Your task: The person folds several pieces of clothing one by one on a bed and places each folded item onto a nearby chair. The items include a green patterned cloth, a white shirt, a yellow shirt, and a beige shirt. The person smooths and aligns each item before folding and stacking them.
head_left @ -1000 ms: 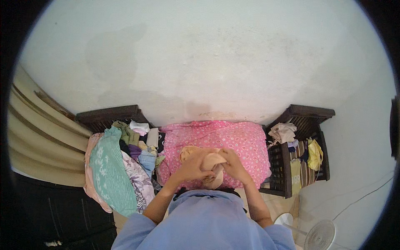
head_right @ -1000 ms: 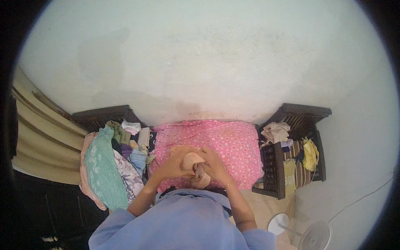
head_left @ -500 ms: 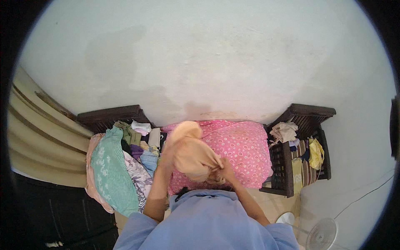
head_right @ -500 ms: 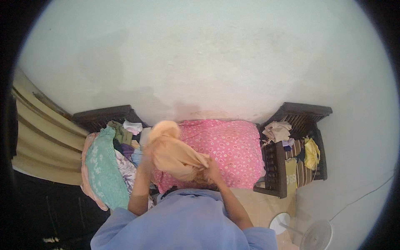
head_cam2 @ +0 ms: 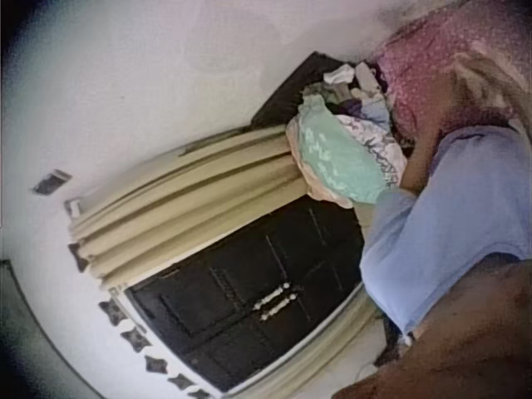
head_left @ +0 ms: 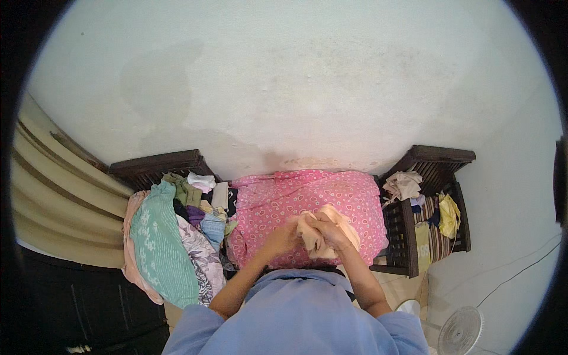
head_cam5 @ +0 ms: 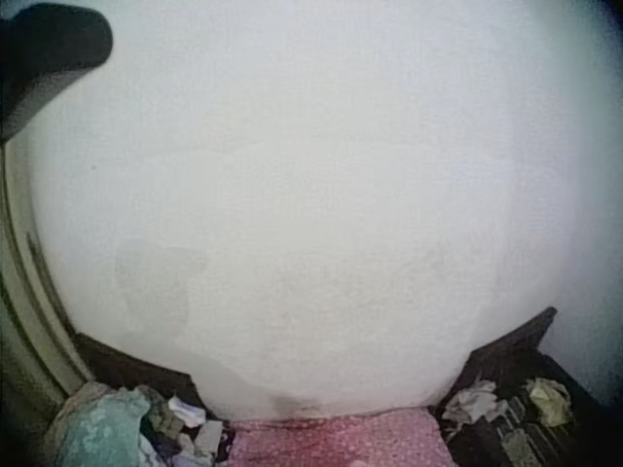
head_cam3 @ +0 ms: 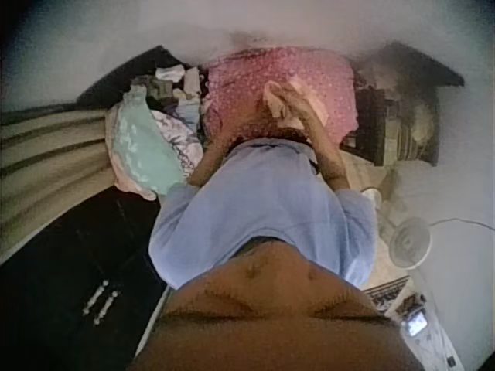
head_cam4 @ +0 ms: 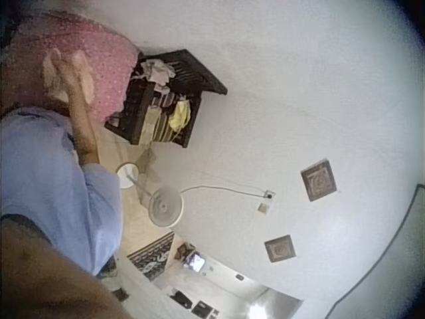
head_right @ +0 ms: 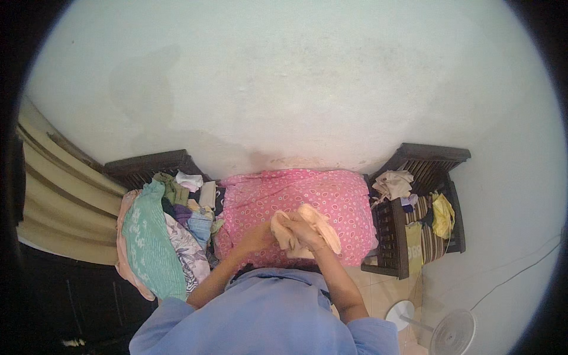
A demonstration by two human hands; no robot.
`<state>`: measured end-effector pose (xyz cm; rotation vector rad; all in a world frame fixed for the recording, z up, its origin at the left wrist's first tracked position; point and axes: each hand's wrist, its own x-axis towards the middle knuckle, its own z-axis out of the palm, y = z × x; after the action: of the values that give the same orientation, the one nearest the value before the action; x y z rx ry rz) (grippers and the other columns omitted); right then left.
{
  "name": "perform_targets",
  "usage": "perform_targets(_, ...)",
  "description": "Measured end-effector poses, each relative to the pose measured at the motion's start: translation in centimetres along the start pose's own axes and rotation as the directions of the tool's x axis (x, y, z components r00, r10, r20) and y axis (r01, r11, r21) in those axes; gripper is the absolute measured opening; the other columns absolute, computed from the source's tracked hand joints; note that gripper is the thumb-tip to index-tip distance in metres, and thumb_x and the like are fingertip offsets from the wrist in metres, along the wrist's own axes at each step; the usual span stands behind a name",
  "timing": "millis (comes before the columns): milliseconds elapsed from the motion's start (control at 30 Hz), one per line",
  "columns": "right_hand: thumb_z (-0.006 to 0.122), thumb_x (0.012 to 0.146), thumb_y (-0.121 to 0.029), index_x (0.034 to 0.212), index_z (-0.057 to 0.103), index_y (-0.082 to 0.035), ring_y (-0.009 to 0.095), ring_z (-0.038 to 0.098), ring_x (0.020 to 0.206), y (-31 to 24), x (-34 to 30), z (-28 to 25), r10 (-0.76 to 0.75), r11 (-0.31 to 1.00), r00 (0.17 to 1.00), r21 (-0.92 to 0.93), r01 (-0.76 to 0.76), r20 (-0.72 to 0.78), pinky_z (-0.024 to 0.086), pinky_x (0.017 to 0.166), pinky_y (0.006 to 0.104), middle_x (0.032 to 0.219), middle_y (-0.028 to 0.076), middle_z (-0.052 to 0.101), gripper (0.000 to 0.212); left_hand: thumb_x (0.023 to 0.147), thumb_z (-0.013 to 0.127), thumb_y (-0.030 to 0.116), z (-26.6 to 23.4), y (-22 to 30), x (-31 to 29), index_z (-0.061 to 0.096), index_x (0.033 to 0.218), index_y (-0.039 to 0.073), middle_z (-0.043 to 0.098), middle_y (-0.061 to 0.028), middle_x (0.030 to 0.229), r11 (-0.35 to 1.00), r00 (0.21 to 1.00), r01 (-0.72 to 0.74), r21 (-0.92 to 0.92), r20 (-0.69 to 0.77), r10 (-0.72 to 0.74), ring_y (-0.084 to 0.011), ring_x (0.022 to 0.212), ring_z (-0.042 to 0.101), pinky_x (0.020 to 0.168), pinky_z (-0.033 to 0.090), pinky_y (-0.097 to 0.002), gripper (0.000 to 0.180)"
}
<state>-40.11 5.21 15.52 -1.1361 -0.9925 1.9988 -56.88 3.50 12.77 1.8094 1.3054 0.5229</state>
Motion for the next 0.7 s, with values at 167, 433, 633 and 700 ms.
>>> perform_targets(167,0.049,0.085,-0.021,0.099,0.056,0.001,0.016,0.054,0.082,-3.7,-2.0,-1.9,-0.287,0.859,0.95,-0.472,0.198,-0.123,0.043,0.073,0.0301,0.09,0.006,0.059,0.027,0.081,0.049,0.016,0.3,-2.1,1.1,0.055,0.104,0.002,0.06,-0.0116,0.093,0.97,0.998,0.051,-0.236,-0.017,-0.056,-0.0189,0.083,0.057,0.074,0.044,-0.0308,0.027)
perform_targets(433,0.054,0.078,-0.012,0.091,0.056,0.001,0.019,0.055,0.07,-4.9,-4.7,-1.5,-0.857,0.391,0.495,-0.809,0.439,-0.146,0.043,0.069,0.0302,0.077,0.01,0.058,0.019,0.087,0.047,0.02,-6.4,8.0,0.9,0.054,0.099,0.004,0.057,-0.0031,0.079,0.466,0.975,0.204,-0.861,0.135,-0.177,-0.0092,0.065,0.055,0.055,0.045,-0.0217,0.021)
perform_targets(633,0.047,0.076,-0.009,0.094,0.056,-0.001,0.033,0.054,0.081,6.9,-1.1,1.5,-0.223,0.123,0.869,-0.872,0.474,0.442,0.045,0.07,0.0393,0.088,0.017,0.057,0.022,0.087,0.047,0.021,-3.1,6.7,1.3,0.054,0.096,0.003,0.057,-0.0034,0.078,0.369,0.976,0.211,-0.905,0.172,-0.135,-0.0085,0.06,0.054,0.049,0.044,-0.0213,0.021)
perform_targets(700,0.048,0.076,-0.01,0.095,0.056,-0.002,0.035,0.054,0.083,8.2,-1.1,1.1,-0.192,0.077,0.913,-0.922,0.38,0.36,0.045,0.071,0.0406,0.091,0.019,0.055,0.023,0.086,0.048,0.022,-3.6,7.1,1.4,0.054,0.096,0.003,0.057,-0.0043,0.08,0.391,0.974,0.222,-0.893,0.185,-0.13,-0.0088,0.064,0.054,0.052,0.044,-0.0214,0.022)
